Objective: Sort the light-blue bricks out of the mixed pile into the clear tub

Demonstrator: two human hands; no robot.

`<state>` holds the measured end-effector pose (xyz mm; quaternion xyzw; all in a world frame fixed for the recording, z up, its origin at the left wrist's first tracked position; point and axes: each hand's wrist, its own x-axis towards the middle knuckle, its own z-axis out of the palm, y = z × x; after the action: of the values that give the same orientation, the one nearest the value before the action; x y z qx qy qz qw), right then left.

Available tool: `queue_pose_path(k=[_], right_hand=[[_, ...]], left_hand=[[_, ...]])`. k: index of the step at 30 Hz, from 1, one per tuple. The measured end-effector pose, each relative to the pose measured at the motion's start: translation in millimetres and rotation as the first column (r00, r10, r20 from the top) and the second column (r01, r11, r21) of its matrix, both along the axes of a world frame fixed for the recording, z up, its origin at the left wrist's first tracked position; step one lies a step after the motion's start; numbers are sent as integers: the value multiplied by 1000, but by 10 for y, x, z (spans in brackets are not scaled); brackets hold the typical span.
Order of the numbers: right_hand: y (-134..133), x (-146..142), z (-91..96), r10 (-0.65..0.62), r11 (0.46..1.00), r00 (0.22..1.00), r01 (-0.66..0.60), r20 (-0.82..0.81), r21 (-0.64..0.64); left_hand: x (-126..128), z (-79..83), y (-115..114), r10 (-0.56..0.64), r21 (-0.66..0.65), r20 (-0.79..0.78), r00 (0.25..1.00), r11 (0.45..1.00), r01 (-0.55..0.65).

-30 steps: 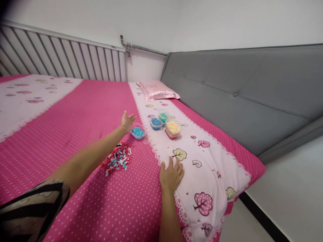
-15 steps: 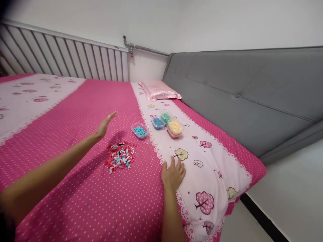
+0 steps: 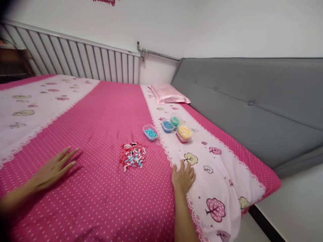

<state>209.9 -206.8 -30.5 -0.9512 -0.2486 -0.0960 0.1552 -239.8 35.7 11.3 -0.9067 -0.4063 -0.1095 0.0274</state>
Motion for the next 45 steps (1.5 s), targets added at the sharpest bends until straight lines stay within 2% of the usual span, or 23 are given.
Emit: queue_pose_path(k=[2,5,16,26,45], right_hand=[[-1,-5,-11,0,1000,1000,0,2,-6],[-11,-12,-30,5,1000,1000,-4,8,-15],[-36,-21,-20,12,1000,1000,-12,-18,-17],[-37,-12,-15,16,1000,1000,-16,-12,3],[-110,-25,-4,53,996,998,-50,-33,69]], left_hand=[[-101,-148,-115,79,-30,-27,997,996,-80],[-83,-230,-234,140,-11,-45,989,990,-140],[19,-192,-282,165,-11,-40,986,986,-165],[86,-166,-294,180,41,-72,981,983,-178],[111,-134,-337,176,-10,-27,984,984,-176]])
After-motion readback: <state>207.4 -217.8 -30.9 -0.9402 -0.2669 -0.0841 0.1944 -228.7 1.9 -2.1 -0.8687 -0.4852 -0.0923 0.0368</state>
